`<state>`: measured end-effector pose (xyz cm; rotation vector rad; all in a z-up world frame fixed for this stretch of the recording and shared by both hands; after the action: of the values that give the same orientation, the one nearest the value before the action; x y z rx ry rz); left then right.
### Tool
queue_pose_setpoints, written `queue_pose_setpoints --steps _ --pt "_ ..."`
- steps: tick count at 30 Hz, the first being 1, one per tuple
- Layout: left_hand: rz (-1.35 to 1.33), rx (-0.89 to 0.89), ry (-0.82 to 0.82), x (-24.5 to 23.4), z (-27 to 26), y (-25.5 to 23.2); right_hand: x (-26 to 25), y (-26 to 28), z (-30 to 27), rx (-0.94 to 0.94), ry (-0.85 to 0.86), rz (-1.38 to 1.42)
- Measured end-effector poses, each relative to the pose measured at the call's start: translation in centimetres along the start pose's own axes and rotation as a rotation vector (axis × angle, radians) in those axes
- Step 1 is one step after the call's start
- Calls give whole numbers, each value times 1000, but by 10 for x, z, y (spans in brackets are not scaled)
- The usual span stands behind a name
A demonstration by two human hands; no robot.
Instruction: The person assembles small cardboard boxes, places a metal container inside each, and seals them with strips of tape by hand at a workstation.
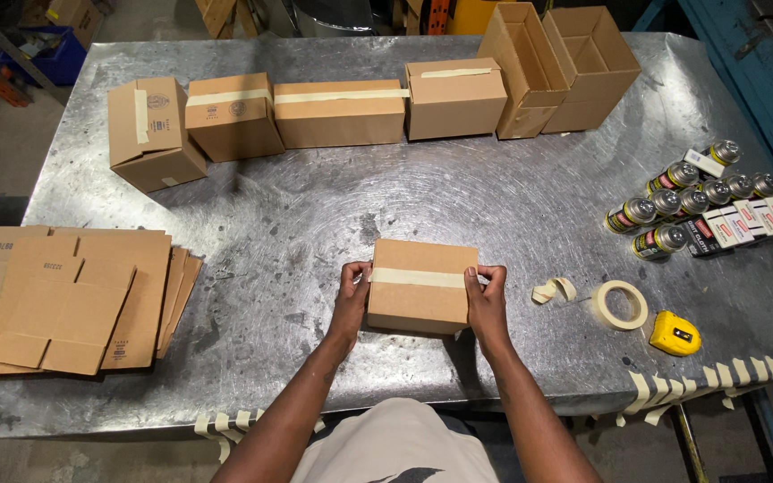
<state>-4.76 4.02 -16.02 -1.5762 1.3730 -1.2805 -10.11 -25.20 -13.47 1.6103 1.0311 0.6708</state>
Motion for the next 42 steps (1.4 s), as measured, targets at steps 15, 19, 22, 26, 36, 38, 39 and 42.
queue_pose_setpoints --steps 15,19,22,26,36,38,39,42 --pt "78 12 32 -9 -9 -26 3 15 -9 -11 -28 -47" --pt "177 -85 108 -17 2 -22 3 37 -18 5 -11 -124" --pt "270 -87 115 -15 5 -36 0 41 -19 76 24 -209" --pt "514 -85 145 -10 8 -47 -6 40 -18 165 80 -269" --pt "450 -77 178 -2 -18 -69 -6 44 -23 84 62 -238" --pt "380 -83 138 -7 -21 -64 -4 56 -33 91 83 -208" --pt "380 -84 141 -3 -25 -71 -6 59 -35 91 81 -209" --pt "309 -76 97 -1 -28 -81 -10 65 -37 25 84 -179"
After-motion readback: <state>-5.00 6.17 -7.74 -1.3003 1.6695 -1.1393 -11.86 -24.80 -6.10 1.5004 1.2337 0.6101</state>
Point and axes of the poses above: each hand's wrist, its own z-axis towards the middle knuckle, its own x-axis out of the palm, y = z × x, the point moved 4 cm from there along z, towards the middle knuckle, and after that the axes turned 4 degrees about z, right-handed, at the moved point
